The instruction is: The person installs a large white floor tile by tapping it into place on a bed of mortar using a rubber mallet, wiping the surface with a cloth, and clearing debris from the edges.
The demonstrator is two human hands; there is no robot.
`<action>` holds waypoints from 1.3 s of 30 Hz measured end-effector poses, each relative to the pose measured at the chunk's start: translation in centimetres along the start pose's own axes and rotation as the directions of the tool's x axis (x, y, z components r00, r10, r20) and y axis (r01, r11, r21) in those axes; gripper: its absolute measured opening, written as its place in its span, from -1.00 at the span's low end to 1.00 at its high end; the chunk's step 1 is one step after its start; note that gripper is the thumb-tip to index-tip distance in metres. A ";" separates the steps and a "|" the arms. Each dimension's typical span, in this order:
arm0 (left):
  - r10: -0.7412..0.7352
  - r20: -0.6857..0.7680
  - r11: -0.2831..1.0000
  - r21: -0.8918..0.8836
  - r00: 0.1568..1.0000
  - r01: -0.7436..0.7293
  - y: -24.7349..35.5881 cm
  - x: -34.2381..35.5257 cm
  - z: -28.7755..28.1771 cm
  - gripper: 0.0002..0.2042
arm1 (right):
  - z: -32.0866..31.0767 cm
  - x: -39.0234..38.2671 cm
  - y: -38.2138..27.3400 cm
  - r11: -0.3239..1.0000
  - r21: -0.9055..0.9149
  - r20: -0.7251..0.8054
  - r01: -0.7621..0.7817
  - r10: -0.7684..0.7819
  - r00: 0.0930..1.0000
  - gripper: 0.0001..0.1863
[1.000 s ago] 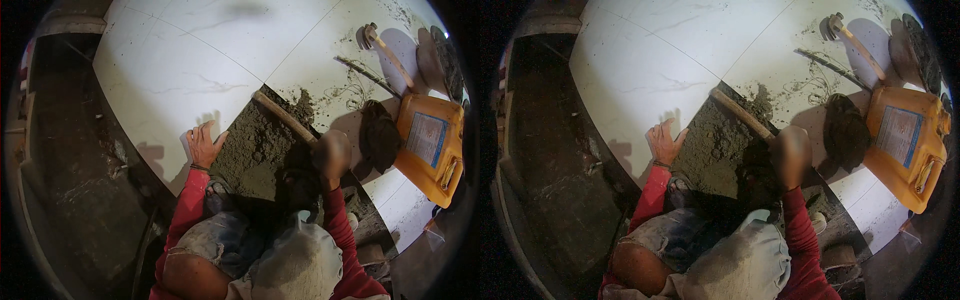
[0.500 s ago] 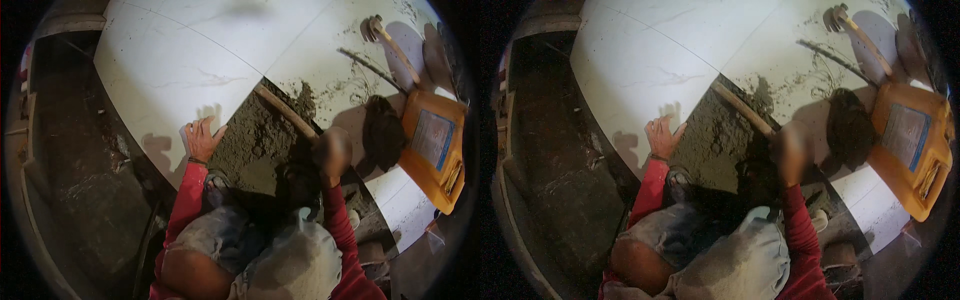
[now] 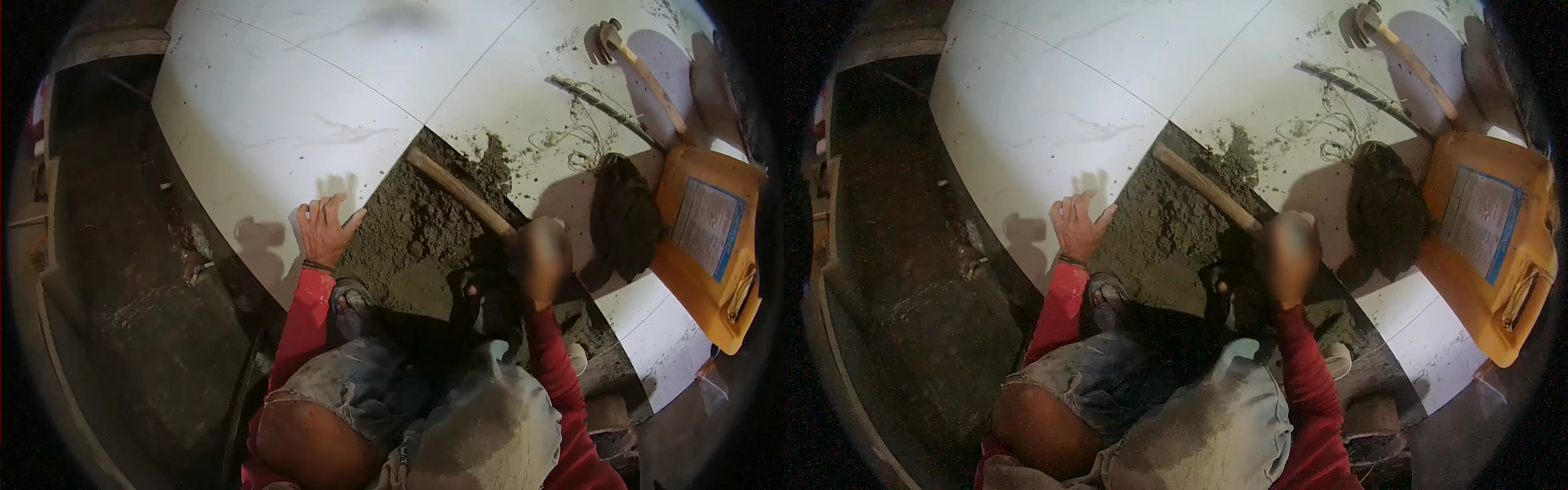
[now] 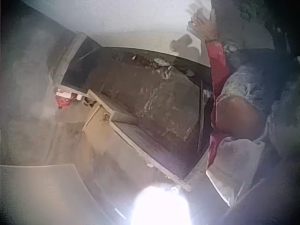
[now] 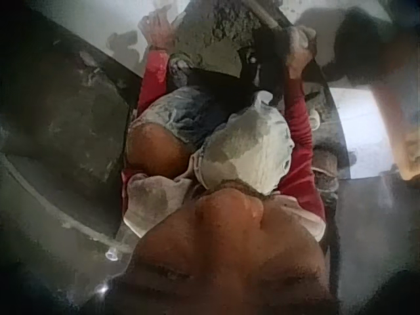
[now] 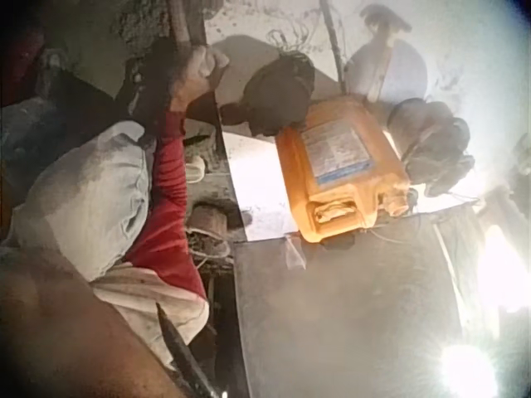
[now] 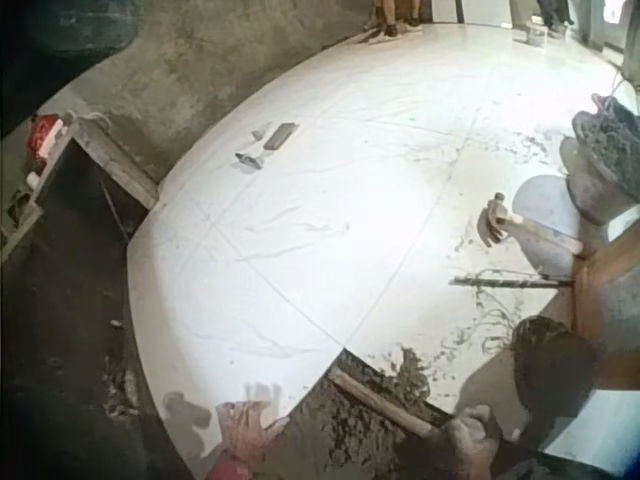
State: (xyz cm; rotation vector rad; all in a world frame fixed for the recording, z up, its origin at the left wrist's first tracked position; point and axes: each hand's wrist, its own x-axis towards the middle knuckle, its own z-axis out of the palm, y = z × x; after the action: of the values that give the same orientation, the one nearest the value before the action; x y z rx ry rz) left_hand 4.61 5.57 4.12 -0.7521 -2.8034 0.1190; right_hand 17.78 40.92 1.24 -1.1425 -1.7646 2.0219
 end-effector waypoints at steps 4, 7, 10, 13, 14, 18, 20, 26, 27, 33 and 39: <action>0.006 -0.011 1.000 -0.008 1.000 -0.006 0.0 -0.4 -0.4 -0.47 | -4.3 -2.3 -1.4 0.885 0.222 0.125 -0.409 0.391 0.912 -0.76; 0.007 -0.019 0.999 -0.046 1.000 -0.008 0.4 0.4 0.4 -0.47 | 0.2 -1.1 -2.1 0.960 0.229 0.078 -0.160 0.146 0.986 -0.84; 0.019 -0.036 0.999 -0.026 0.999 -0.020 0.0 0.6 0.0 -0.47 | 1.2 -1.0 0.5 0.993 -0.019 -0.010 0.114 -0.114 0.993 -0.87; 0.032 -0.037 0.999 0.002 0.999 -0.032 0.1 0.2 -0.4 -0.47 | 0.1 -1.1 0.7 0.987 -0.048 -0.006 0.153 -0.154 0.988 -0.85; 0.039 -0.032 0.999 -0.001 0.999 -0.039 -0.1 0.1 -0.3 -0.47 | -1.7 -1.8 0.4 0.999 0.034 0.028 0.001 -0.002 1.000 -0.83; 0.000 -0.010 1.000 0.002 1.000 0.000 -0.2 -0.5 0.0 -0.48 | -1.9 -3.5 -1.3 0.990 0.114 0.087 -0.088 0.078 0.993 -0.79; -0.007 0.006 1.000 -0.030 1.000 0.007 0.2 0.2 0.3 -0.46 | 1.9 -2.1 -1.4 0.980 -0.107 -0.018 0.166 -0.169 0.986 -0.81; 0.033 -0.025 0.999 -0.008 0.999 -0.034 -0.5 -0.3 0.0 -0.46 | 1.4 -2.3 -0.2 0.993 0.017 0.023 0.119 -0.120 0.993 -0.82; 0.036 -0.035 0.999 0.003 0.999 -0.036 -0.9 -0.1 0.1 -0.46 | 0.4 -2.3 -0.1 0.994 -0.016 0.009 0.113 -0.113 0.994 -0.85; 0.010 0.013 0.999 -0.038 1.000 -0.010 0.6 0.5 -0.2 -0.46 | 1.6 -2.1 0.4 0.925 -0.178 -0.063 0.337 -0.352 0.934 -0.83; -0.068 0.023 0.998 -0.004 0.997 0.068 0.3 0.3 -0.5 -0.43 | 2.0 -1.6 -0.4 0.964 -0.025 -0.001 0.266 -0.266 0.964 -0.85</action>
State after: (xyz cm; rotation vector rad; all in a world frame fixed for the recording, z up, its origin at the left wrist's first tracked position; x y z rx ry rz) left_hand 4.63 5.97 4.62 -0.6592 -2.8485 0.1095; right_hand 17.39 38.52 2.21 -0.8598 -1.8347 1.8425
